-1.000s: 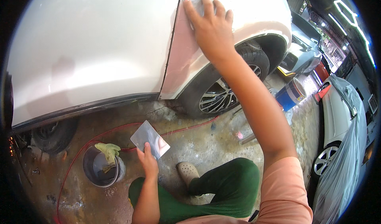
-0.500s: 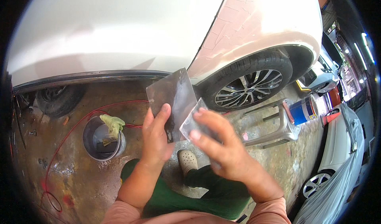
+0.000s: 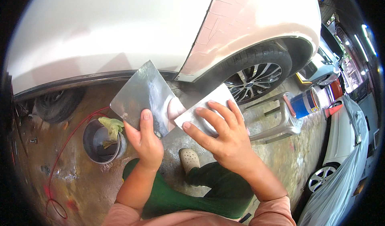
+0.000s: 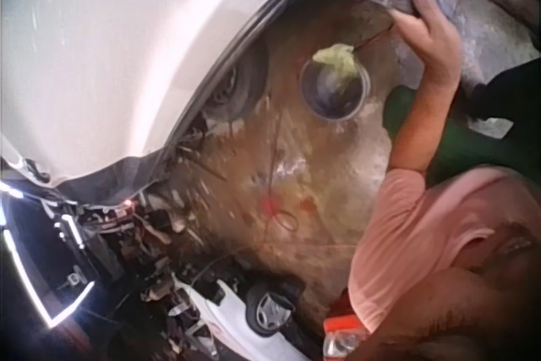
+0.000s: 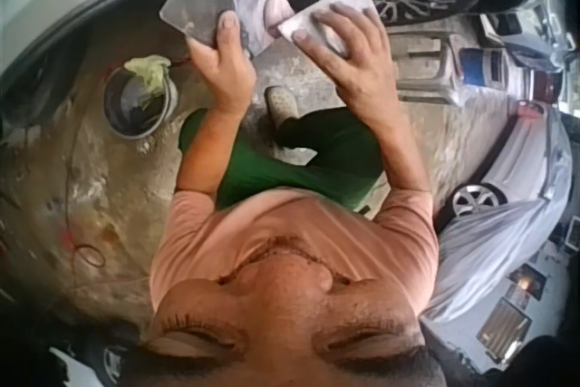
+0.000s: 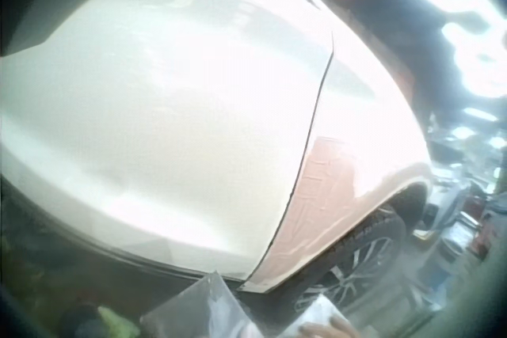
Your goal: The person kneels beside a white car and uses a sanding block to smooth the surface of the rear fender. They repeatedly rub the sanding block over the panel, occasionally switching hands or adjusting their grip.
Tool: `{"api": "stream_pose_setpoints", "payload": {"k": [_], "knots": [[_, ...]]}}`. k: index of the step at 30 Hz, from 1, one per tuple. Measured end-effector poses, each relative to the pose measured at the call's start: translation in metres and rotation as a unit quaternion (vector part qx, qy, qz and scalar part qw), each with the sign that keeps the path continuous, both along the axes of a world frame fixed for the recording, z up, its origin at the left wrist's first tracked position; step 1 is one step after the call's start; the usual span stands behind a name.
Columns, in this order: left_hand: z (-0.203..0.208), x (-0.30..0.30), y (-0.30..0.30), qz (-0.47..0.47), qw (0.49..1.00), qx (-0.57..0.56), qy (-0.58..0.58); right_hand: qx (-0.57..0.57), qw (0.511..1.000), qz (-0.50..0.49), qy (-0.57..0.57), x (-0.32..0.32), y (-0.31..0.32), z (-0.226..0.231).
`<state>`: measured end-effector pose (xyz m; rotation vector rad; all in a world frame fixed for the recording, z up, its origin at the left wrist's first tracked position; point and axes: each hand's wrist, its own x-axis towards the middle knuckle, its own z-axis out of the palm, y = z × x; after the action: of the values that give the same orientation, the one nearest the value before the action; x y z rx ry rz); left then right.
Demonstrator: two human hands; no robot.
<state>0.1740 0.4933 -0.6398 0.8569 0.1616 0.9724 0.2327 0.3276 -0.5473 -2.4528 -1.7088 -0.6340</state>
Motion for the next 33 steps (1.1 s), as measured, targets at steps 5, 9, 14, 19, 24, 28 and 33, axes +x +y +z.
{"api": "stream_pose_setpoints", "payload": {"k": [5,9,14,19,24,28,33], "knots": [[-0.010,-0.001,-0.013,0.062,0.997,0.031,-0.013,-0.079,0.995,0.003,0.061,-0.004,0.000,-0.009],[-0.034,0.005,0.008,0.124,0.992,-0.026,-0.024,-0.011,0.999,-0.034,0.037,0.032,-0.003,0.008],[-0.111,0.003,-0.032,0.049,0.982,0.021,0.181,0.160,0.962,-0.130,-0.179,0.104,0.033,0.093],[-0.138,-0.002,-0.046,-0.036,0.966,0.057,0.251,0.159,0.921,-0.141,-0.326,0.167,0.061,0.120],[-0.146,0.005,-0.037,0.004,0.976,0.019,0.217,0.137,0.898,-0.160,-0.386,0.178,0.078,0.127],[-0.150,0.008,-0.031,0.008,0.978,0.006,0.210,0.128,0.911,-0.186,-0.344,0.178,0.085,0.132],[-0.143,0.011,-0.026,0.010,0.977,-0.009,0.211,0.112,0.942,-0.182,-0.260,0.162,0.089,0.145]]}}
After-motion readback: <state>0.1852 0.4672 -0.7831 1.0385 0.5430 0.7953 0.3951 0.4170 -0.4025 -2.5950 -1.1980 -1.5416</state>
